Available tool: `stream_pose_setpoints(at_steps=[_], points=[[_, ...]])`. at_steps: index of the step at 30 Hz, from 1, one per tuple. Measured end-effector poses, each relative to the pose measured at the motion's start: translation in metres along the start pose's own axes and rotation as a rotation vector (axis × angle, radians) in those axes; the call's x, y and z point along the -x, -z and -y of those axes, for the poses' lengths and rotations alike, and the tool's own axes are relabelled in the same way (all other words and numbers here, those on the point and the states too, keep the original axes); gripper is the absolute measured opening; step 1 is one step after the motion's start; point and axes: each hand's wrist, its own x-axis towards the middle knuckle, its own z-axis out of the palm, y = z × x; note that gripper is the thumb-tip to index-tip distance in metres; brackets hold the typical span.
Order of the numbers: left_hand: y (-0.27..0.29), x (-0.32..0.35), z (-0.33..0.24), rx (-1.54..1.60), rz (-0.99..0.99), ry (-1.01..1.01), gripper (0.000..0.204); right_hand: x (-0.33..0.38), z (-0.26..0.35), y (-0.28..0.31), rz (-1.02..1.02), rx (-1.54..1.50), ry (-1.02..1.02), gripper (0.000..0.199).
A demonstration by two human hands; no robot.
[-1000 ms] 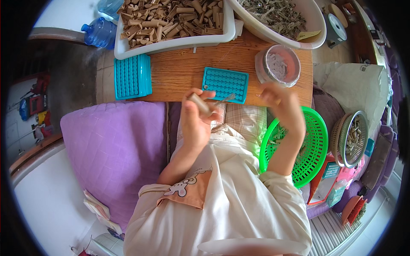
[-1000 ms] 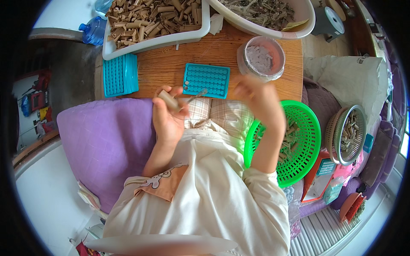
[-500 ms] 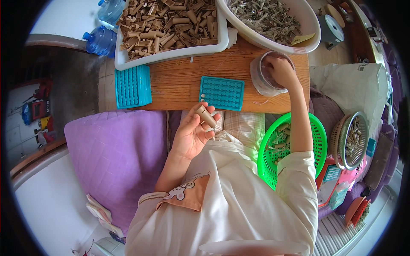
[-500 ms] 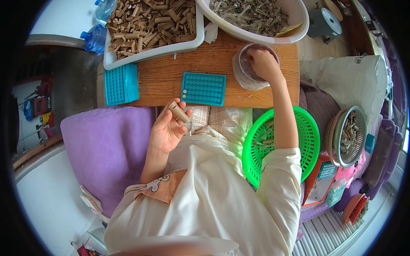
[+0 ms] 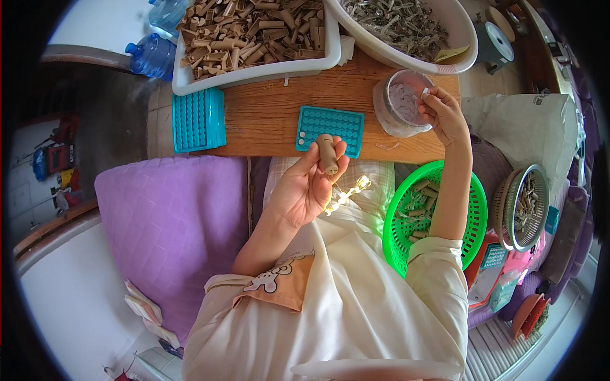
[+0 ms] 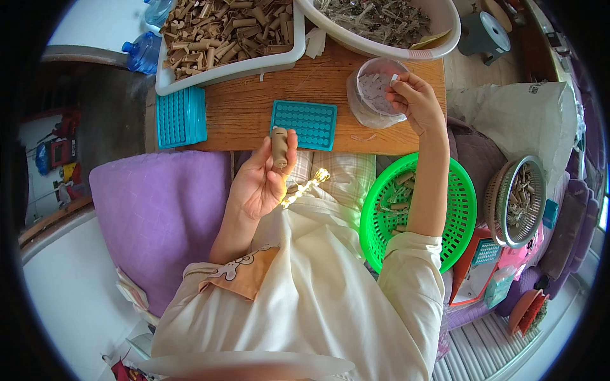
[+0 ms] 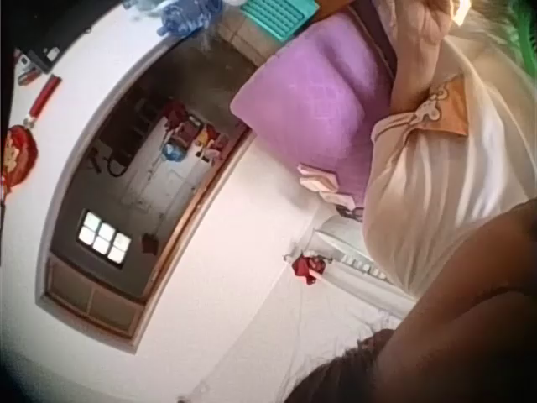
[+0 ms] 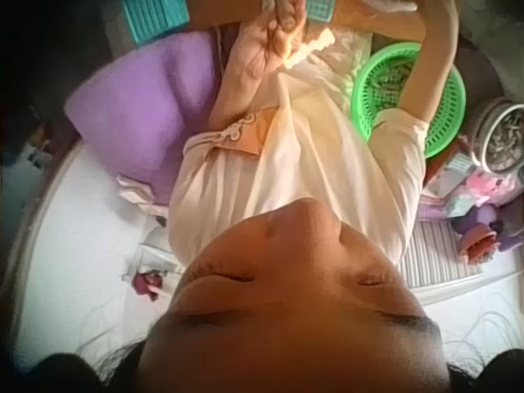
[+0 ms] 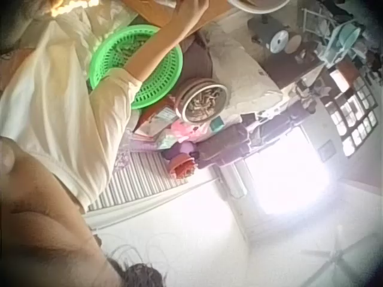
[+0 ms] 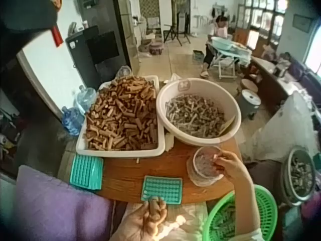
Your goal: The person assembles small metal pins and plastic housings into larger units by hand.
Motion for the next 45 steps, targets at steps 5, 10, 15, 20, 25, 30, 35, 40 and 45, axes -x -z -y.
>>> stream_pose_setpoints(at_steps=[5, 10, 15, 20, 25, 30, 35, 40, 45], points=[[-0.004, -0.001, 0.005, -0.028, 0.026, 0.028, 0.030, 0.008, -0.007, -0.006, -0.057, -0.071, 0.086, 0.008], [-0.007, 0.004, 0.010, -0.049, 0.017, 0.034, 0.031, 0.023, -0.007, -0.033, -0.241, 0.186, 0.312, 0.010], [0.002, 0.005, 0.011, -0.188, 0.008, -0.010, 0.034, 0.072, 0.010, -0.104, -0.007, 0.803, 0.831, 0.019], [0.000, 0.009, 0.019, -0.481, -0.047, -0.126, 0.040, 0.095, 0.011, -0.141, 0.201, 0.729, 0.906, 0.025], [-0.001, 0.011, 0.022, -0.694, 0.019, -0.163, 0.042, 0.096, 0.011, -0.139, 0.210, 0.761, 0.923, 0.025], [-0.003, 0.011, 0.025, -0.727, -0.011, -0.177, 0.043, 0.098, 0.002, -0.141, 0.173, 0.745, 0.902, 0.020], [0.001, 0.009, 0.024, -0.727, -0.058, -0.159, 0.042, 0.099, 0.002, -0.142, 0.192, 0.832, 0.918, 0.018], [0.003, 0.009, 0.023, -0.877, -0.065, -0.209, 0.041, 0.095, 0.006, -0.141, 0.266, 0.877, 0.785, 0.017], [-0.001, 0.007, 0.020, -1.085, -0.086, -0.165, 0.038, 0.100, 0.023, -0.137, 0.331, 1.007, 0.698, 0.016]])
